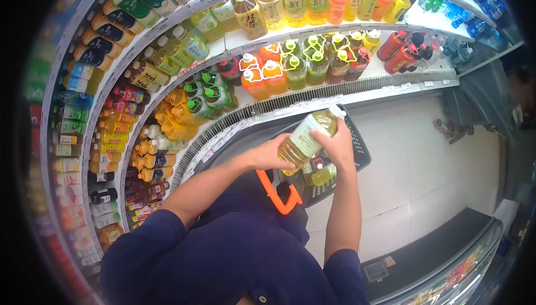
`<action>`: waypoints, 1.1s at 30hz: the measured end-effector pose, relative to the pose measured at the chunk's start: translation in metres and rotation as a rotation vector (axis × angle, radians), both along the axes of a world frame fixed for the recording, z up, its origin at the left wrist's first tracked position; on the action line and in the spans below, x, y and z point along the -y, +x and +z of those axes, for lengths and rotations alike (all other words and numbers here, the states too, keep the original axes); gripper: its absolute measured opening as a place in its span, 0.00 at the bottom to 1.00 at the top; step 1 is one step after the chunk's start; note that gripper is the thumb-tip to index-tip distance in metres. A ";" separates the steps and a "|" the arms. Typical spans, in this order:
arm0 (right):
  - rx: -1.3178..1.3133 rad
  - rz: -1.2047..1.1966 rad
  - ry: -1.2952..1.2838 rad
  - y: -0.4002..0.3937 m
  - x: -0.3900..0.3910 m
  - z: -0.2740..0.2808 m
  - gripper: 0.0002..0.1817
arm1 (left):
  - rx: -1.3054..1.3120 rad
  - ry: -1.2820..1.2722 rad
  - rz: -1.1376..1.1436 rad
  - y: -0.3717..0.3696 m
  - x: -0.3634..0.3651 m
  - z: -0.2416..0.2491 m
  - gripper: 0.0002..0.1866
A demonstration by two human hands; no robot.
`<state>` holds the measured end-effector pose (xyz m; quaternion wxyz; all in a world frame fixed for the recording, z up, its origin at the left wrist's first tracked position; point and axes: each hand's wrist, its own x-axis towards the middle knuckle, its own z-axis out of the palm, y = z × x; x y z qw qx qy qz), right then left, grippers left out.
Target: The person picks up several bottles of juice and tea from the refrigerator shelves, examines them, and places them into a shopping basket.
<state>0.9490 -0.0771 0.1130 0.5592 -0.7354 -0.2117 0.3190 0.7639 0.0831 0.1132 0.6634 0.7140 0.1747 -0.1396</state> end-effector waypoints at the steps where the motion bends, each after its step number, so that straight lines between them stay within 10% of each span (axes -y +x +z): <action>1: -0.036 0.033 0.027 -0.002 -0.013 0.014 0.34 | -0.041 -0.023 0.001 -0.004 -0.005 0.011 0.51; 5: -0.066 0.145 -0.025 -0.018 -0.053 0.032 0.31 | 0.047 -0.536 0.106 -0.030 -0.026 -0.008 0.53; 14: -0.285 0.191 0.093 -0.057 -0.142 -0.008 0.27 | 0.127 -0.703 0.226 -0.074 -0.090 -0.024 0.43; 20: -0.435 0.195 0.164 -0.077 -0.201 -0.037 0.28 | 0.097 -0.503 0.321 -0.100 -0.140 -0.048 0.40; 26: -0.515 0.049 0.038 -0.106 -0.250 -0.006 0.40 | -0.037 0.567 0.383 -0.101 -0.172 -0.001 0.48; 33: -0.433 -0.032 -0.089 -0.118 -0.291 0.007 0.39 | -0.026 0.821 0.342 -0.109 -0.195 -0.014 0.49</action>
